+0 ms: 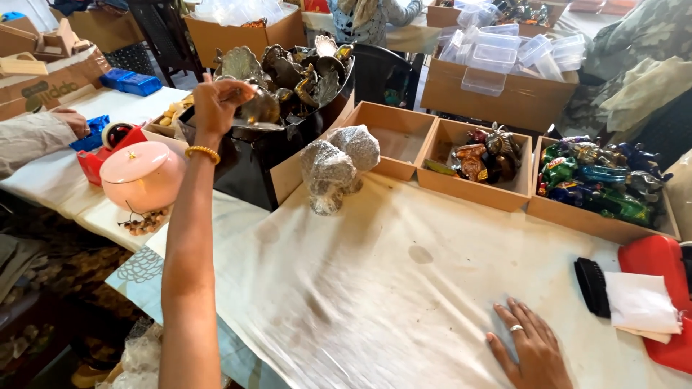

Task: Cleaning and dusting small metallic ornaments and decorative items using a small brush and cloth.

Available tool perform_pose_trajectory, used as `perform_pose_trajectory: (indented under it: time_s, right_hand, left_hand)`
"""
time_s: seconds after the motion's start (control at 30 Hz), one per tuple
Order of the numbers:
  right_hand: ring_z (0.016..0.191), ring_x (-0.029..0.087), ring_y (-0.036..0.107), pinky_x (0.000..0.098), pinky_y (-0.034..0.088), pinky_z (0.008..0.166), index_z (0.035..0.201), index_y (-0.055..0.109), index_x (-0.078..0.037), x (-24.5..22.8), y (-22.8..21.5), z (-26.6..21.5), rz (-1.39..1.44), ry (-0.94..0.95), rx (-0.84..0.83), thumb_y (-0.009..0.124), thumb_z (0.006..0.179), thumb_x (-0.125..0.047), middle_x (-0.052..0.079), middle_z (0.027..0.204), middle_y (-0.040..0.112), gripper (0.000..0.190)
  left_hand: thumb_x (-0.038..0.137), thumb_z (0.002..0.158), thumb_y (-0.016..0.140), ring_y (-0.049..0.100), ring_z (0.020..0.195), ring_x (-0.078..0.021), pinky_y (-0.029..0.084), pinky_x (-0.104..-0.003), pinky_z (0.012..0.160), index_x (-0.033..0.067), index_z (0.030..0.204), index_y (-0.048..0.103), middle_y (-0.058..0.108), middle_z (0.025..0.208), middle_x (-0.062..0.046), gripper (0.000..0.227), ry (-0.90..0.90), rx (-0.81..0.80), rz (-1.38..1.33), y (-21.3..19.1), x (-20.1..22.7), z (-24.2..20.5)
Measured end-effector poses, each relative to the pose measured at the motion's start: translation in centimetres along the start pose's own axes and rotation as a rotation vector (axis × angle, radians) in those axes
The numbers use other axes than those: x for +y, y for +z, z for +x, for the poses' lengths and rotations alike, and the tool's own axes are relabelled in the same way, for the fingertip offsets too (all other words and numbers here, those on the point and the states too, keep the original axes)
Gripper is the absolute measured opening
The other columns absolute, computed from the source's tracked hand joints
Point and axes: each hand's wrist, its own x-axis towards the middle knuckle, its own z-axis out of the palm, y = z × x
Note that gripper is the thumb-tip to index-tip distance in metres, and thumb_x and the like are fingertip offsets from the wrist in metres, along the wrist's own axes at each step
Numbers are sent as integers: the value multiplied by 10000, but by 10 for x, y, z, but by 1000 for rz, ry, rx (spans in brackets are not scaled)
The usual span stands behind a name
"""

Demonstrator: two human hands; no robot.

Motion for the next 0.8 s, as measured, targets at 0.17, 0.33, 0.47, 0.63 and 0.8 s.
perform_pose_trajectory:
  time_s: [0.17, 0.33, 0.47, 0.63, 0.8]
  right_hand:
    - [1379, 316, 494, 454, 370, 1134, 1329, 613, -115, -11, -14, 4, 34, -10, 12, 636, 854, -386, 179, 1415, 574, 548]
    - [1380, 319, 482, 460, 362, 1126, 1337, 605, -111, -12, -16, 5, 42, -12, 21, 633, 854, -381, 184, 1425, 561, 555]
    - [1386, 319, 473, 461, 351, 1129, 1341, 597, -104, -9, -13, 2, 43, -13, 14, 628, 864, -394, 180, 1435, 552, 558]
    - [1389, 321, 467, 463, 345, 1132, 1339, 592, -97, -11, -14, 3, 43, -14, 7, 623, 869, -393, 182, 1438, 547, 557]
    - [1359, 345, 477, 465, 359, 1118, 1335, 580, -80, -15, -20, 4, 24, -44, 22, 633, 870, -378, 199, 1420, 551, 554]
  left_hand:
    - [-75, 965, 695, 717, 830, -65, 563, -309, 912, 51, 983, 794, 774, 895, 9, 162, -213, 65, -288, 36, 30, 20]
    - [-179, 863, 677, 726, 781, -121, 238, -472, 1109, -12, 924, 772, 783, 845, -68, 202, 70, 198, 83, 59, 84, 16]
    - [-170, 882, 703, 727, 855, -116, 457, -368, 944, -10, 979, 769, 783, 942, -74, 198, 96, 352, 14, 71, 65, 13]
    - [-183, 904, 714, 714, 875, -113, 610, -267, 839, -22, 1020, 778, 774, 971, -79, 208, 24, 484, -336, 70, 27, 26]
    - [-137, 985, 624, 732, 1013, -133, 624, -283, 956, -20, 1077, 747, 759, 1081, -83, 193, 47, 302, -584, 79, 89, 42]
